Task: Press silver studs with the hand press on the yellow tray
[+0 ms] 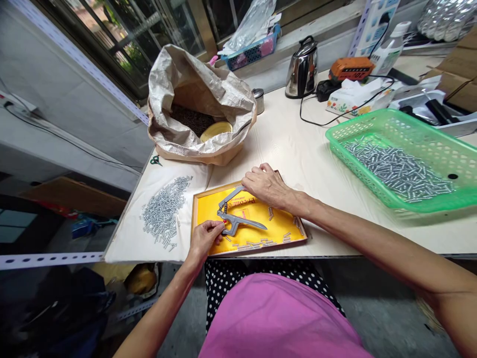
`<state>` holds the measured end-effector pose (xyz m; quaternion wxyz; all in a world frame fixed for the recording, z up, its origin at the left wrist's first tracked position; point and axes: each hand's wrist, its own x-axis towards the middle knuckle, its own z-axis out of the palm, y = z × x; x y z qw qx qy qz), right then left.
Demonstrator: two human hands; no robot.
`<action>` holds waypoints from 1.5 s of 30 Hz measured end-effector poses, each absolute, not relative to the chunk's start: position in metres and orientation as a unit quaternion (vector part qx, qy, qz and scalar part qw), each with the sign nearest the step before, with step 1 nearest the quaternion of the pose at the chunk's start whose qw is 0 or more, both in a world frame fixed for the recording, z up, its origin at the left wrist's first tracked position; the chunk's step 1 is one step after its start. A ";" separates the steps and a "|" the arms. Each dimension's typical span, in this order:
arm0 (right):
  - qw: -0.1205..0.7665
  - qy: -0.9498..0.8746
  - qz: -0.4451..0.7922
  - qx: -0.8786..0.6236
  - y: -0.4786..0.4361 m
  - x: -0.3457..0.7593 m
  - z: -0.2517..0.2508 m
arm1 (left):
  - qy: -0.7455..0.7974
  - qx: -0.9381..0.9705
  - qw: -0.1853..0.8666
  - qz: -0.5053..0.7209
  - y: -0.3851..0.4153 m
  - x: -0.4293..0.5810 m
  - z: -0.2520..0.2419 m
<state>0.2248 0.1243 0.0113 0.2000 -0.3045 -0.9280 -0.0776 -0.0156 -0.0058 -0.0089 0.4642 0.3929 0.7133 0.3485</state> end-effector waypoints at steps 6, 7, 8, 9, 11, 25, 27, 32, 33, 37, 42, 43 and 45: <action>0.194 -0.926 -0.080 -0.314 0.126 0.222 0.007 | 0.714 0.357 0.501 0.334 -0.004 -0.012 -0.007; 0.191 -0.925 -0.082 -0.318 0.127 0.221 0.006 | 0.717 0.357 0.504 0.323 -0.003 -0.013 -0.007; 0.189 -0.924 -0.085 -0.320 0.127 0.220 0.005 | 0.721 0.358 0.506 0.309 -0.001 -0.014 -0.006; 0.185 -0.925 -0.088 -0.322 0.127 0.219 0.005 | 0.725 0.360 0.508 0.295 0.000 -0.015 -0.006; 0.178 -0.926 -0.087 -0.322 0.126 0.218 0.005 | 0.730 0.365 0.511 0.268 0.002 -0.016 -0.005; 0.166 -0.919 -0.038 -0.357 0.064 0.225 -0.002 | 0.715 0.369 0.514 0.298 -0.006 -0.012 -0.005; 0.153 -0.919 -0.029 -0.363 0.059 0.225 -0.006 | 0.712 0.366 0.512 0.310 -0.008 -0.012 -0.005; 0.140 -0.915 -0.022 -0.377 0.055 0.225 -0.015 | 0.707 0.365 0.513 0.322 -0.009 -0.012 -0.006; 0.141 -0.916 -0.022 -0.376 0.054 0.225 -0.017 | 0.706 0.368 0.512 0.322 -0.009 -0.013 -0.007; 0.141 -0.918 -0.018 -0.371 0.054 0.224 -0.018 | 0.710 0.374 0.506 0.316 -0.009 -0.013 -0.007; 0.140 -0.917 -0.022 -0.372 0.053 0.221 -0.011 | 0.712 0.376 0.505 0.312 -0.009 -0.012 -0.006; 0.137 -0.917 -0.022 -0.373 0.052 0.220 -0.009 | 0.712 0.376 0.504 0.312 -0.008 -0.012 -0.007; 0.128 -0.917 -0.019 -0.377 0.051 0.218 -0.005 | 0.715 0.377 0.501 0.308 -0.007 -0.012 -0.008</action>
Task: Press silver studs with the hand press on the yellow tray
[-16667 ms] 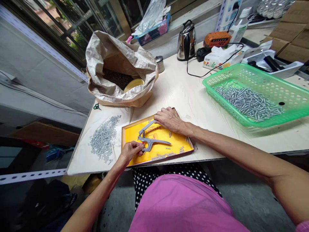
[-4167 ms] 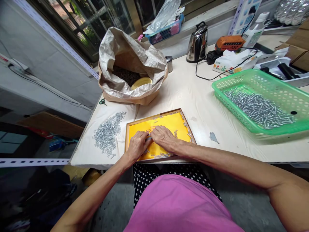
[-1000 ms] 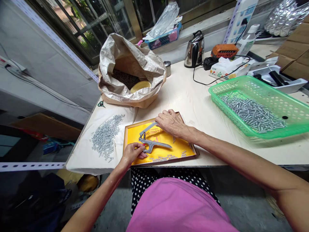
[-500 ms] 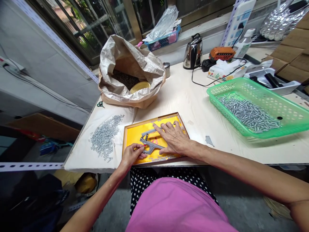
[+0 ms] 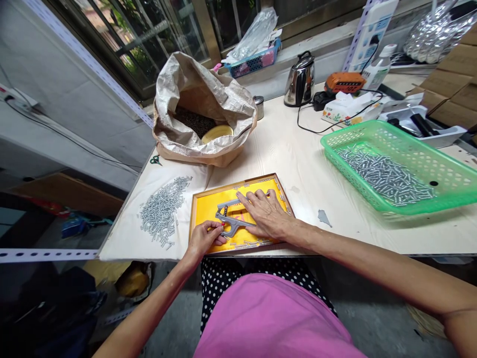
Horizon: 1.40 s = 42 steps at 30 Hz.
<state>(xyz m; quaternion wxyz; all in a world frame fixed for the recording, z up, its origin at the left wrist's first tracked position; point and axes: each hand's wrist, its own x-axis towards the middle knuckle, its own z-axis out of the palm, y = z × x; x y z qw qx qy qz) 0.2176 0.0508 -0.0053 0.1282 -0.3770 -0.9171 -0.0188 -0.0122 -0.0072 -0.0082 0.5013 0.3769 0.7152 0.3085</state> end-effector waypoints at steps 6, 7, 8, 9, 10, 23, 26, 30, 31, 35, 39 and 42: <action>0.128 -0.912 -0.008 -0.391 0.046 0.211 -0.007 | 0.734 0.438 0.438 0.279 -0.014 -0.016 -0.012; 0.133 -0.911 -0.007 -0.391 0.046 0.210 -0.009 | 0.735 0.486 0.381 0.279 -0.016 -0.015 -0.011; 0.139 -0.910 -0.008 -0.390 0.045 0.208 -0.012 | 0.729 0.544 0.309 0.278 -0.018 -0.014 -0.009; 0.145 -0.910 -0.009 -0.388 0.045 0.207 -0.014 | 0.711 0.606 0.230 0.272 -0.019 -0.011 -0.007; 0.152 -0.911 -0.011 -0.383 0.045 0.205 -0.015 | 0.682 0.665 0.158 0.258 -0.018 -0.007 -0.004; 0.094 -0.909 -0.066 -0.400 0.058 0.175 -0.015 | 0.581 0.810 0.021 0.075 0.032 0.010 0.003; 0.049 -0.916 -0.051 -0.395 0.066 0.172 -0.019 | 0.593 0.803 0.028 0.050 0.034 0.012 0.005; 0.035 -0.940 0.001 -0.339 0.077 0.176 -0.019 | 0.602 0.798 0.041 0.015 0.038 0.017 0.006; 0.034 -0.942 0.010 -0.333 0.079 0.177 -0.019 | 0.600 0.798 0.043 0.008 0.039 0.018 0.005; 0.021 -0.939 0.014 -0.342 0.084 0.179 -0.021 | 0.597 0.800 0.052 0.004 0.043 0.017 0.000; 0.068 -0.935 -0.003 -0.348 0.087 0.186 -0.018 | 0.584 0.806 0.040 0.083 0.043 0.008 -0.011; 0.099 -0.926 0.006 -0.365 0.091 0.196 -0.016 | 0.535 0.836 0.008 0.122 0.039 -0.001 -0.021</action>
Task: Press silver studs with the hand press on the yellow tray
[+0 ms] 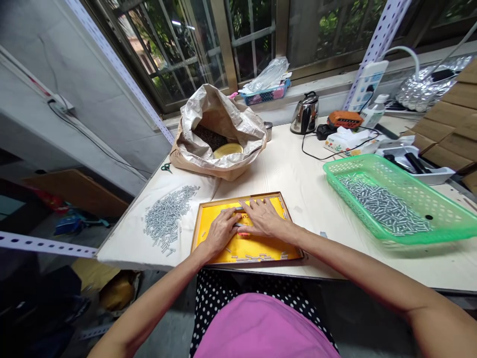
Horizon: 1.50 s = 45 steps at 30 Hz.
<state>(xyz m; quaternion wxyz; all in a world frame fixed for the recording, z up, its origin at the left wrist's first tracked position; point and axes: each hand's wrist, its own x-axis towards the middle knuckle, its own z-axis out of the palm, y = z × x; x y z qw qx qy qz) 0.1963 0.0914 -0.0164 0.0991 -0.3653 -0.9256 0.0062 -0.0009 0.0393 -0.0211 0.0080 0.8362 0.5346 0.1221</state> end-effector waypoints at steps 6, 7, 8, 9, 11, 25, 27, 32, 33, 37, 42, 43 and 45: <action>0.115 -0.911 0.043 -0.395 0.112 0.205 -0.026 | 0.464 0.878 -0.031 0.109 0.020 0.002 -0.014; 0.127 -0.911 0.043 -0.389 0.117 0.205 -0.028 | 0.464 0.879 -0.030 0.107 0.017 0.005 -0.008; 0.140 -0.912 0.042 -0.384 0.122 0.206 -0.029 | 0.469 0.876 -0.029 0.110 0.014 0.006 -0.002; 0.152 -0.910 0.041 -0.383 0.126 0.208 -0.030 | 0.480 0.869 -0.025 0.119 0.011 0.006 0.005; 0.174 -0.903 0.038 -0.391 0.134 0.217 -0.031 | 0.521 0.838 -0.012 0.162 0.005 0.000 0.014; 0.380 -0.796 0.007 -0.472 0.090 0.281 -0.049 | 0.709 0.559 0.252 0.349 -0.018 -0.043 -0.020; 0.387 -0.788 -0.011 -0.478 0.085 0.279 -0.051 | 0.705 0.532 0.268 0.385 -0.015 -0.042 -0.017; 0.396 -0.775 0.005 -0.493 0.084 0.278 -0.059 | 0.770 0.469 0.251 0.351 -0.021 -0.028 -0.021; 0.398 -0.773 0.014 -0.494 0.085 0.278 -0.060 | 0.767 0.472 0.266 0.343 -0.023 -0.019 -0.022; 0.413 -0.762 0.039 -0.498 0.087 0.280 -0.063 | 0.655 0.523 0.376 0.396 -0.023 0.021 -0.018; 0.424 -0.751 0.066 -0.502 0.082 0.285 -0.062 | 0.714 0.516 0.318 0.350 -0.024 0.024 -0.008; 0.420 -0.751 0.071 -0.505 0.081 0.286 -0.061 | 0.737 0.510 0.307 0.320 -0.027 0.023 -0.008; 0.402 -0.752 0.087 -0.515 0.079 0.286 -0.059 | 0.749 0.516 0.310 0.276 -0.034 0.029 -0.009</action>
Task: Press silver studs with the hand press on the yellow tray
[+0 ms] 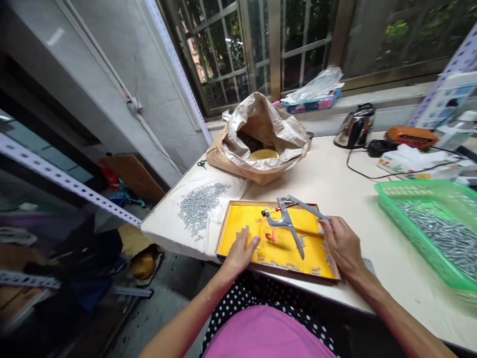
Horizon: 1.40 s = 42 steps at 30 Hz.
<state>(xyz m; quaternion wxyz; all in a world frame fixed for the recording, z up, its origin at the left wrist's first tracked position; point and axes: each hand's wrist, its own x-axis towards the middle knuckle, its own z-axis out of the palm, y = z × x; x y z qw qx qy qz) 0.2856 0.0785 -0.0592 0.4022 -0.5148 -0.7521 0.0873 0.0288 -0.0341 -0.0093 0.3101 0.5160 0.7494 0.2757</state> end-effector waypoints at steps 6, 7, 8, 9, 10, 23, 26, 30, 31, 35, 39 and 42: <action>0.393 -0.749 0.123 -0.519 0.074 0.286 -0.054 | 0.618 0.632 0.323 0.338 -0.032 0.045 -0.004; 0.394 -0.747 0.127 -0.521 0.074 0.287 -0.054 | 0.638 0.629 0.274 0.350 -0.030 0.032 -0.001; 0.395 -0.745 0.129 -0.523 0.075 0.289 -0.055 | 0.674 0.613 0.205 0.358 -0.028 0.013 0.002; 0.395 -0.744 0.130 -0.524 0.075 0.291 -0.057 | 0.717 0.585 0.124 0.358 -0.027 -0.011 0.004; 0.393 -0.745 0.131 -0.523 0.076 0.293 -0.058 | 0.753 0.563 0.053 0.337 -0.026 -0.036 0.005; 0.306 -0.878 0.026 -0.366 0.116 0.258 -0.046 | 0.855 0.510 -0.014 0.095 -0.015 -0.141 -0.018; 0.291 -0.890 0.018 -0.351 0.123 0.250 -0.041 | 0.849 0.523 -0.011 0.078 -0.010 -0.144 -0.014; 0.274 -0.901 0.021 -0.336 0.125 0.240 -0.035 | 0.845 0.531 0.000 0.069 -0.002 -0.144 -0.014; 0.274 -0.903 0.021 -0.332 0.124 0.238 -0.034 | 0.850 0.522 0.005 0.067 0.000 -0.143 -0.014; 0.264 -0.910 0.019 -0.319 0.123 0.233 -0.028 | 0.846 0.530 0.023 0.046 0.001 -0.144 -0.014; 0.241 -0.916 0.036 -0.318 0.126 0.233 -0.027 | 0.822 0.568 0.035 0.036 -0.003 -0.152 -0.012; 0.231 -0.919 0.060 -0.315 0.133 0.232 -0.029 | 0.806 0.589 0.041 0.029 -0.005 -0.159 -0.013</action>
